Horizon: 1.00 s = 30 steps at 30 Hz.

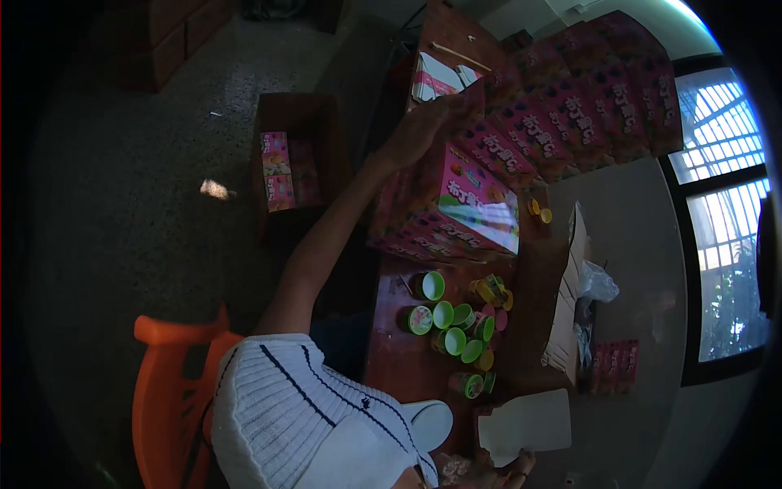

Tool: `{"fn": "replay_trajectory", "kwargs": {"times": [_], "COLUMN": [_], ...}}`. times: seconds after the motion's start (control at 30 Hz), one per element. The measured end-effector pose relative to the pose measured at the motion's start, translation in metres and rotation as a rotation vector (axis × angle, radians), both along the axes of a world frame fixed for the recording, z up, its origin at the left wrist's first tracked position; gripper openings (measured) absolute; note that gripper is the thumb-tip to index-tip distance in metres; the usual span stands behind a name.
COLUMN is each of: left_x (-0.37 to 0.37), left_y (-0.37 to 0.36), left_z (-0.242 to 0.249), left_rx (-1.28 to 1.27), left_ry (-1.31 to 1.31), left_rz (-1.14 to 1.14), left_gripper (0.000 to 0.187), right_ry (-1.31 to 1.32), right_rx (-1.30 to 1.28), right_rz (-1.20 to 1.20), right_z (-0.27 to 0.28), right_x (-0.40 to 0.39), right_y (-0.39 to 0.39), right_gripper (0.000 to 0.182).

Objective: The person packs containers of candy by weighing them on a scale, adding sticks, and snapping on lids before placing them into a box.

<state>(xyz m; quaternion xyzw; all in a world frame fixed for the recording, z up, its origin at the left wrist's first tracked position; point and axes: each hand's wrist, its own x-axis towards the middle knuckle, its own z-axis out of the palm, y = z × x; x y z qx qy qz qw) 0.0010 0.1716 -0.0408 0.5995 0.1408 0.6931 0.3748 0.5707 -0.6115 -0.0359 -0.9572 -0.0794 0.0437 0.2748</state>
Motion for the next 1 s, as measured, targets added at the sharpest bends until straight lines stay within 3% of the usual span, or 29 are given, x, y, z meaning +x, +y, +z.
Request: {"fn": "replay_trajectory", "kwargs": {"times": [0.07,0.17,0.33,0.4,0.53,0.63,0.73,0.8,1.0], "left_x": [-0.001,0.0,0.004,0.001,0.001,0.0,0.007,0.005,0.011], "left_y": [0.009,0.005,0.015,0.024,0.012,0.004,0.015,0.013,0.012], "left_z": [0.009,0.04,0.062,0.08,0.115,0.125,0.14,0.161,0.203], "left_rx": [0.021,0.026,0.176,0.266,0.231,0.085,0.175,0.397,0.367], "left_ry": [-0.018,-0.05,0.062,0.031,-0.097,0.154,0.005,-0.054,0.061], "left_rz": [0.051,0.086,0.145,0.322,0.166,0.22,0.16,0.368,0.479], "left_gripper": [0.054,0.053,0.053,0.055,0.056,0.056,0.052,0.047,0.049], "right_ry": [-0.021,-0.015,0.035,0.05,0.066,0.07,0.078,0.088,0.102], "right_rx": [-0.037,0.059,0.074,0.086,0.105,0.134,0.154,0.168,0.26], "right_rz": [0.009,0.257,0.177,0.154,0.131,0.122,0.111,0.108,0.115], "right_z": [-0.001,-0.005,-0.021,-0.031,-0.043,-0.054,-0.066,-0.075,-0.104], "right_x": [-0.007,-0.023,-0.02,-0.018,-0.013,-0.008,-0.006,-0.005,-0.002], "right_y": [0.0,-0.013,-0.025,-0.028,-0.045,-0.057,-0.067,-0.074,-0.09], "right_gripper": [0.033,0.034,0.039,0.042,0.046,0.05,0.054,0.057,0.064]}}
